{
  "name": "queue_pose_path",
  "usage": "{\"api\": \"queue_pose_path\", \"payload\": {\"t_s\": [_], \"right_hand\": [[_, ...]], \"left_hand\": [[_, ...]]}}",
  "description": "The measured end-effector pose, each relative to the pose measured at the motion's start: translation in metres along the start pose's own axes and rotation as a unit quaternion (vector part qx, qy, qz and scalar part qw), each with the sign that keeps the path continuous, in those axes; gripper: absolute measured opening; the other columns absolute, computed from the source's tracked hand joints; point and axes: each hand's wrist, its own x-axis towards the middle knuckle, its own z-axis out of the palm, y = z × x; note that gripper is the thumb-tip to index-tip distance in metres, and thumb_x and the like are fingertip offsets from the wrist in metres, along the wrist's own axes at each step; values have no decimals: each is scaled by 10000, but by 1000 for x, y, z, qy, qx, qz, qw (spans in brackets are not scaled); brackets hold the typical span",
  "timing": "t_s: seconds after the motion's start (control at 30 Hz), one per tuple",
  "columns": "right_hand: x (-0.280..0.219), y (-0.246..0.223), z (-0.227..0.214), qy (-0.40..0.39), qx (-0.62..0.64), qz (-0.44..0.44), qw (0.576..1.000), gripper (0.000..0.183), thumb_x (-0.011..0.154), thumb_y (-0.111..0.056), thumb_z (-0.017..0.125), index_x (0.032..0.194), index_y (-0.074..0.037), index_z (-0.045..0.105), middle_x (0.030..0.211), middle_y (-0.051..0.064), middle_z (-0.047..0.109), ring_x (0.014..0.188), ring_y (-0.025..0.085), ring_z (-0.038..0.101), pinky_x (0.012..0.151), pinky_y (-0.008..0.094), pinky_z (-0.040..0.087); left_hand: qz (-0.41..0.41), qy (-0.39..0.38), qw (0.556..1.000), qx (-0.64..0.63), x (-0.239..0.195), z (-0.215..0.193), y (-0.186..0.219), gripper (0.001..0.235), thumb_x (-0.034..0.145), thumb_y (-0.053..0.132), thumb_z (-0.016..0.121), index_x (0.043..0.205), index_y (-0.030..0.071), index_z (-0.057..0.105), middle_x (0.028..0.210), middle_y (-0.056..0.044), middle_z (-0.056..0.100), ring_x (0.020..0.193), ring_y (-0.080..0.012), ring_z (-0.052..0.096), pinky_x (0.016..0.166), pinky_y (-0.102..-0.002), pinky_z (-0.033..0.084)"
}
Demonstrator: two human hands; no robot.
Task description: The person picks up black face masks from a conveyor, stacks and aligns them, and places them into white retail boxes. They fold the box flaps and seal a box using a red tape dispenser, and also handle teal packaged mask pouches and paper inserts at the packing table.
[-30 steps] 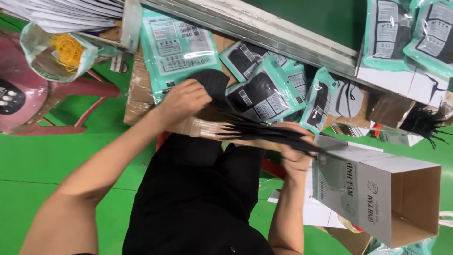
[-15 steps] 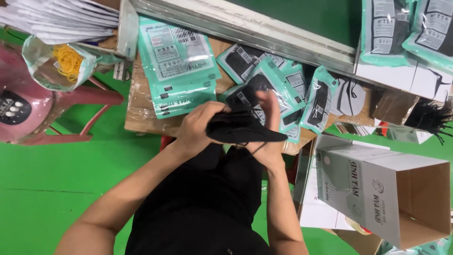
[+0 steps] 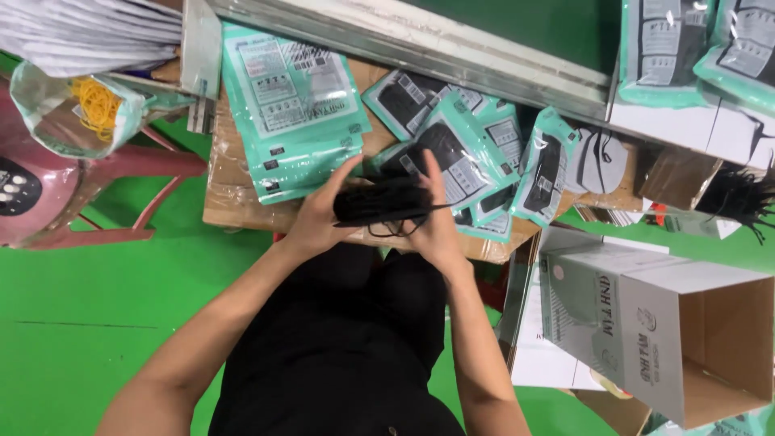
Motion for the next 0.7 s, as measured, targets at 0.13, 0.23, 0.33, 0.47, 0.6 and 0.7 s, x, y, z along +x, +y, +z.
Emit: {"api": "queue_pose_path", "payload": {"t_s": [0.13, 0.23, 0.33, 0.47, 0.6, 0.7], "right_hand": [[11, -33, -4, -21, 23, -21, 999, 1253, 757, 19, 841, 1662, -93, -17, 1462, 170, 506, 1317, 289, 550, 1125, 393, 460], [10, -20, -3, -16, 14, -18, 1000, 1219, 804, 27, 838, 1671, -92, -11, 1430, 168, 539, 1297, 284, 580, 1114, 382, 480], [11, -25, 0, -9, 39, 12, 999, 1200, 812, 48, 811, 1669, -79, -20, 1404, 150, 570, 1284, 274, 602, 1100, 368, 502], [6, -18, 12, -19, 9, -12, 1000, 1234, 760, 70, 838, 1647, -78, -8, 1414, 162, 550, 1306, 285, 574, 1125, 379, 471], [12, -27, 4, 26, 92, -40, 995, 919, 794, 73, 726, 1566, -64, 246, 1372, 150, 587, 1302, 268, 579, 1154, 377, 438], [12, -38, -10, 94, 91, -106, 986, 446, 871, 71, 659, 1298, -11, 560, 1322, 157, 635, 1287, 264, 608, 1137, 382, 482]], "left_hand": [[25, 0, 999, 21, 7, -13, 29, 1164, 724, 218, 941, 1623, 53, 220, 1516, -175, 513, 1429, -339, 494, 1186, -443, 404], [50, -1, 998, 48, 5, -16, 24, 1204, 683, 188, 947, 1617, 37, 202, 1513, -191, 487, 1441, -364, 452, 1198, -463, 365], [47, 22, 997, 55, 5, -23, 33, 1198, 672, 195, 946, 1606, 46, 211, 1493, -174, 499, 1427, -350, 466, 1192, -457, 375], [32, 45, 998, 34, -8, -3, 20, 1092, 707, 153, 924, 1583, 57, 279, 1462, -175, 534, 1374, -332, 525, 1139, -432, 425], [-30, 97, 995, 9, -12, 6, -1, 670, 841, 84, 857, 1431, 90, 540, 1295, -121, 709, 1212, -235, 714, 1013, -337, 578], [-44, 102, 994, -5, -15, 10, 10, 561, 850, 76, 839, 1357, 60, 599, 1223, -126, 744, 1140, -217, 744, 952, -324, 595]]}}
